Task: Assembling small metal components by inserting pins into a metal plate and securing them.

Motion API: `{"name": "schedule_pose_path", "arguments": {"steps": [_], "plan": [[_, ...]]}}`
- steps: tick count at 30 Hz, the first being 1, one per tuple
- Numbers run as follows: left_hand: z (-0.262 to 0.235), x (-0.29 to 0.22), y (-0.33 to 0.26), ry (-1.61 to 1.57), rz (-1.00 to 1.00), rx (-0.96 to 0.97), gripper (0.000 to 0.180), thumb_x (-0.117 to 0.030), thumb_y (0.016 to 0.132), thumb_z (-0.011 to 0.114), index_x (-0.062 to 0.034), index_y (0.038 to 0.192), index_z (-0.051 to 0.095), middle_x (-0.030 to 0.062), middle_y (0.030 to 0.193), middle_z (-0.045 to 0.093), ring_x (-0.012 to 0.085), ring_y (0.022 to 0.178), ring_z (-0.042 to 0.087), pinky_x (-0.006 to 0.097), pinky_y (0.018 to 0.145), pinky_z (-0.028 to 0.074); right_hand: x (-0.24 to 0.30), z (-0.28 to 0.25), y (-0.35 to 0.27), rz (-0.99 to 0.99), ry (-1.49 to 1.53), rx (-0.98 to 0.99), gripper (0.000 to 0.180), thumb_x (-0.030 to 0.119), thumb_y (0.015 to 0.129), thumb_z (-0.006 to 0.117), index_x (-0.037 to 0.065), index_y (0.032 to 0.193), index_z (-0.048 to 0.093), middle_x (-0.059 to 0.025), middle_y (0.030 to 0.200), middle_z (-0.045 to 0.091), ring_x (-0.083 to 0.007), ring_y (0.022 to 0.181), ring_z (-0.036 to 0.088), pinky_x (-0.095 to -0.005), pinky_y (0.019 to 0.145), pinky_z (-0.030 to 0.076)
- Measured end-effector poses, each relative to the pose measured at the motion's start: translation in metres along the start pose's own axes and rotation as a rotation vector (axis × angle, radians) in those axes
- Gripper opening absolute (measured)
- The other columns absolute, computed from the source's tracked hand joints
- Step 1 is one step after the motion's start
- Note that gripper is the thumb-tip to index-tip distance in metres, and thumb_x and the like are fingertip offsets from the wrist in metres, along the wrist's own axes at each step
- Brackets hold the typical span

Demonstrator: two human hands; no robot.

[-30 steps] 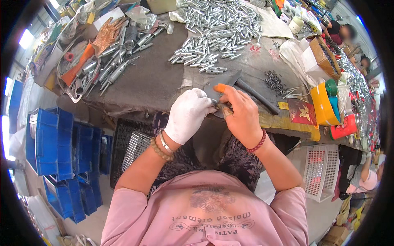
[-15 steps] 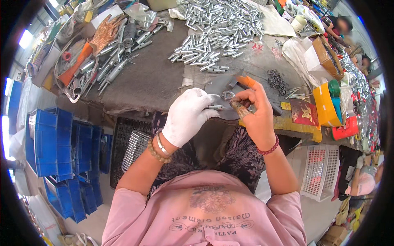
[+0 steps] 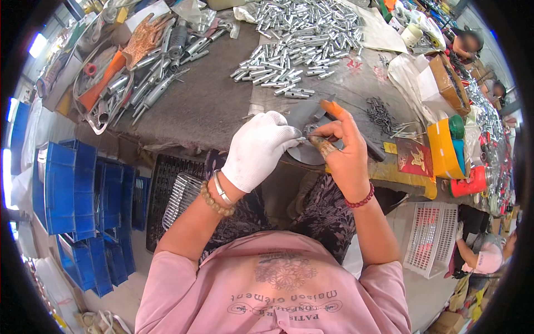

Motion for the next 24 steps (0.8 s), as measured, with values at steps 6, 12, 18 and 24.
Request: {"name": "schedule_pose_path", "arguments": {"steps": [6, 12, 18, 24], "plan": [[0.002, 0.002, -0.003, 0.042, 0.032, 0.046, 0.018, -0.016, 0.084, 0.085, -0.0128, 0.101, 0.081, 0.0067, 0.093, 0.068, 0.03, 0.093, 0.069, 0.042, 0.082, 0.057, -0.007, 0.005, 0.0, 0.03, 0.005, 0.021, 0.068, -0.012, 0.088, 0.071, 0.009, 0.151, 0.061, -0.0058, 0.099, 0.079, -0.0136, 0.09, 0.069, -0.0302, 0.088, 0.054], [0.0, -0.008, -0.006, 0.044, 0.021, 0.079, 0.02, -0.016, 0.083, 0.086, -0.0121, 0.102, 0.081, 0.0079, 0.093, 0.069, 0.0311, 0.093, 0.069, 0.042, 0.082, 0.057, 0.002, 0.002, -0.005, 0.003, -0.015, 0.065, 0.068, -0.011, 0.088, 0.072, 0.009, 0.152, 0.06, -0.0073, 0.098, 0.078, -0.0147, 0.089, 0.07, -0.0305, 0.088, 0.055], [0.003, 0.0, -0.007, 0.016, 0.016, 0.032, 0.024, -0.017, 0.082, 0.087, -0.01, 0.105, 0.08, 0.0093, 0.097, 0.071, 0.0319, 0.095, 0.07, 0.042, 0.084, 0.058, 0.003, 0.004, -0.001, 0.022, -0.045, 0.091, 0.071, -0.013, 0.088, 0.075, 0.007, 0.154, 0.058, -0.0042, 0.101, 0.078, -0.0111, 0.095, 0.069, -0.0294, 0.095, 0.053], [-0.008, 0.0, -0.006, 0.04, 0.045, 0.071, 0.014, -0.02, 0.086, 0.08, -0.0112, 0.091, 0.071, 0.0091, 0.097, 0.065, 0.0324, 0.095, 0.066, 0.044, 0.085, 0.056, 0.025, 0.011, 0.003, -0.207, -0.212, 0.076, 0.072, -0.014, 0.081, 0.072, 0.008, 0.15, 0.062, -0.0101, 0.097, 0.076, -0.0298, 0.096, 0.07, -0.0391, 0.09, 0.056]]}}
Point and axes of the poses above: each hand's wrist, its own y-axis towards the middle knuckle, its own z-axis out of the palm, x = y × z, the point moved 4 cm from there along y, towards the middle knuckle
